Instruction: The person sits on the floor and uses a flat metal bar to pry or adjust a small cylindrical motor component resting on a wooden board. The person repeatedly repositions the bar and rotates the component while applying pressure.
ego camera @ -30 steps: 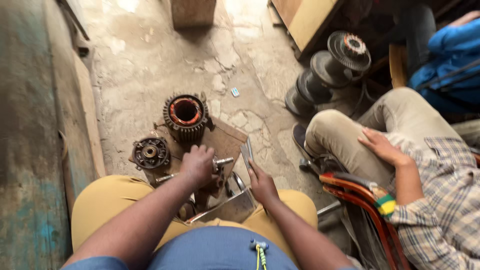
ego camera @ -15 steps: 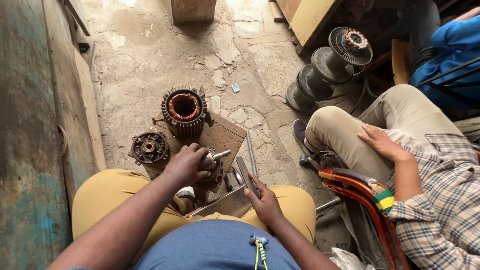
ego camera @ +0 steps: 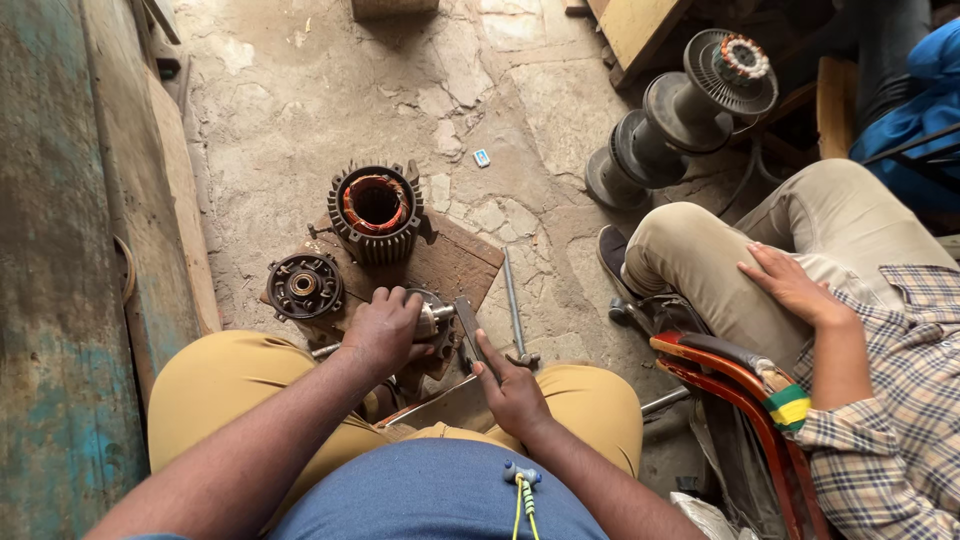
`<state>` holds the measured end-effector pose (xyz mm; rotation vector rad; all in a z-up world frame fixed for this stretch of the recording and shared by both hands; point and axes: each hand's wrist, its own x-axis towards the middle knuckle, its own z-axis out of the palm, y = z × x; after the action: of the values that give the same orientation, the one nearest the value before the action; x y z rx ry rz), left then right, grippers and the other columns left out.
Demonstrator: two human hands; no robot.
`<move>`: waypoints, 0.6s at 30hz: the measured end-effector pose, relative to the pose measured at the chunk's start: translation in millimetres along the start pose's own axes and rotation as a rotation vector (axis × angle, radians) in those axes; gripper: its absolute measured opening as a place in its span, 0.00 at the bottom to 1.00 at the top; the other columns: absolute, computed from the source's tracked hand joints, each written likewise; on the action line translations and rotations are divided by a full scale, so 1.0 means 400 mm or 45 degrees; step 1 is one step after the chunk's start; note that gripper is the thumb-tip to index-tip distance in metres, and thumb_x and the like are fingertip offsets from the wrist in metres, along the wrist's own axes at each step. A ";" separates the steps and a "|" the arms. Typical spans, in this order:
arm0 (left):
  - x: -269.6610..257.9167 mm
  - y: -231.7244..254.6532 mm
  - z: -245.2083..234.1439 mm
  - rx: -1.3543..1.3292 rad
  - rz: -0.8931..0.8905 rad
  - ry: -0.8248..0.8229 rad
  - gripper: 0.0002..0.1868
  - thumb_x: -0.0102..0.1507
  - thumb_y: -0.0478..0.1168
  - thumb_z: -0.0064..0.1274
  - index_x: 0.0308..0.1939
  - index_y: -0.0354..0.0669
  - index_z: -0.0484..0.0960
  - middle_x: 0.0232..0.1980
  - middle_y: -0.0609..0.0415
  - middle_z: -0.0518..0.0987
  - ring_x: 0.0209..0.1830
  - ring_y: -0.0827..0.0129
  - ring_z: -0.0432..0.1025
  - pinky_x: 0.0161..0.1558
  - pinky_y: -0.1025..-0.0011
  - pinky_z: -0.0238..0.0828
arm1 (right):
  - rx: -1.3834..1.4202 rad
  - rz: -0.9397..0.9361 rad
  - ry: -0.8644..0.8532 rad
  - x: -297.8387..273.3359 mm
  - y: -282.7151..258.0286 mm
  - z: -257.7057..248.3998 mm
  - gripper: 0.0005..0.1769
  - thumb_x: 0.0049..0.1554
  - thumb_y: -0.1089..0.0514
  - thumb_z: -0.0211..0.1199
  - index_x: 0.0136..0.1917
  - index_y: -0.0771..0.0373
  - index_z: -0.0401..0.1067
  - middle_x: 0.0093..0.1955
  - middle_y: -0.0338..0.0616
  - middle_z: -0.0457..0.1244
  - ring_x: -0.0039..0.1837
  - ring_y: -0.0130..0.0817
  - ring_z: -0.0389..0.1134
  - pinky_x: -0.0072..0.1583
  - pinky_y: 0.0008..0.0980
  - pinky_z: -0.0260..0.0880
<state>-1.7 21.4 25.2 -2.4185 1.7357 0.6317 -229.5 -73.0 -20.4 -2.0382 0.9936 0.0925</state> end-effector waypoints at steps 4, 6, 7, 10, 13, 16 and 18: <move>0.019 -0.020 0.037 -0.034 0.079 0.137 0.39 0.55 0.63 0.65 0.56 0.38 0.69 0.52 0.47 0.71 0.53 0.59 0.68 0.45 0.62 0.77 | -0.242 -0.104 0.044 0.007 -0.036 0.017 0.34 0.65 0.43 0.50 0.83 0.38 0.49 0.37 0.58 0.68 0.43 0.54 0.73 0.50 0.50 0.71; 0.030 -0.026 0.055 -0.024 0.106 0.186 0.39 0.54 0.62 0.66 0.55 0.37 0.70 0.51 0.48 0.71 0.52 0.58 0.68 0.43 0.62 0.77 | -0.255 -0.096 0.033 0.053 -0.063 0.012 0.34 0.66 0.43 0.48 0.83 0.38 0.47 0.35 0.57 0.67 0.40 0.55 0.72 0.48 0.52 0.69; 0.035 -0.030 0.060 -0.025 0.100 0.192 0.39 0.54 0.62 0.66 0.55 0.37 0.70 0.51 0.47 0.72 0.52 0.58 0.68 0.43 0.62 0.77 | -0.257 -0.060 0.044 0.091 -0.079 0.008 0.33 0.66 0.43 0.48 0.83 0.37 0.48 0.35 0.58 0.67 0.40 0.55 0.72 0.48 0.51 0.70; 0.023 -0.020 0.078 -0.074 0.081 0.218 0.38 0.54 0.62 0.67 0.54 0.39 0.71 0.50 0.48 0.72 0.52 0.57 0.69 0.42 0.60 0.77 | -0.262 -0.035 0.098 0.146 -0.097 -0.001 0.32 0.65 0.42 0.48 0.82 0.36 0.52 0.37 0.61 0.68 0.41 0.57 0.72 0.47 0.51 0.71; 0.030 -0.026 0.066 -0.131 0.062 0.290 0.36 0.52 0.60 0.68 0.51 0.42 0.73 0.50 0.50 0.73 0.51 0.56 0.69 0.42 0.58 0.77 | -0.235 -0.180 0.160 0.135 -0.087 0.003 0.32 0.65 0.43 0.49 0.81 0.40 0.54 0.39 0.62 0.69 0.43 0.61 0.71 0.47 0.53 0.70; 0.034 -0.030 0.073 -0.140 0.055 0.298 0.36 0.50 0.59 0.70 0.51 0.42 0.74 0.50 0.49 0.73 0.52 0.55 0.69 0.43 0.57 0.77 | -0.180 -0.282 0.149 0.053 -0.047 0.034 0.32 0.66 0.44 0.49 0.81 0.43 0.52 0.40 0.62 0.69 0.42 0.60 0.72 0.46 0.52 0.70; 0.029 -0.026 0.089 -0.178 0.051 0.309 0.35 0.50 0.59 0.70 0.49 0.42 0.74 0.51 0.48 0.73 0.54 0.54 0.69 0.44 0.57 0.78 | -0.136 -0.422 0.273 0.017 -0.031 0.052 0.30 0.66 0.45 0.50 0.80 0.45 0.56 0.45 0.63 0.70 0.43 0.63 0.71 0.44 0.53 0.70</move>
<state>1.1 25.9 -13.1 -2.6588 1.8920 0.4968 -210.8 -58.2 -28.0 -2.3195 0.7771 -0.2587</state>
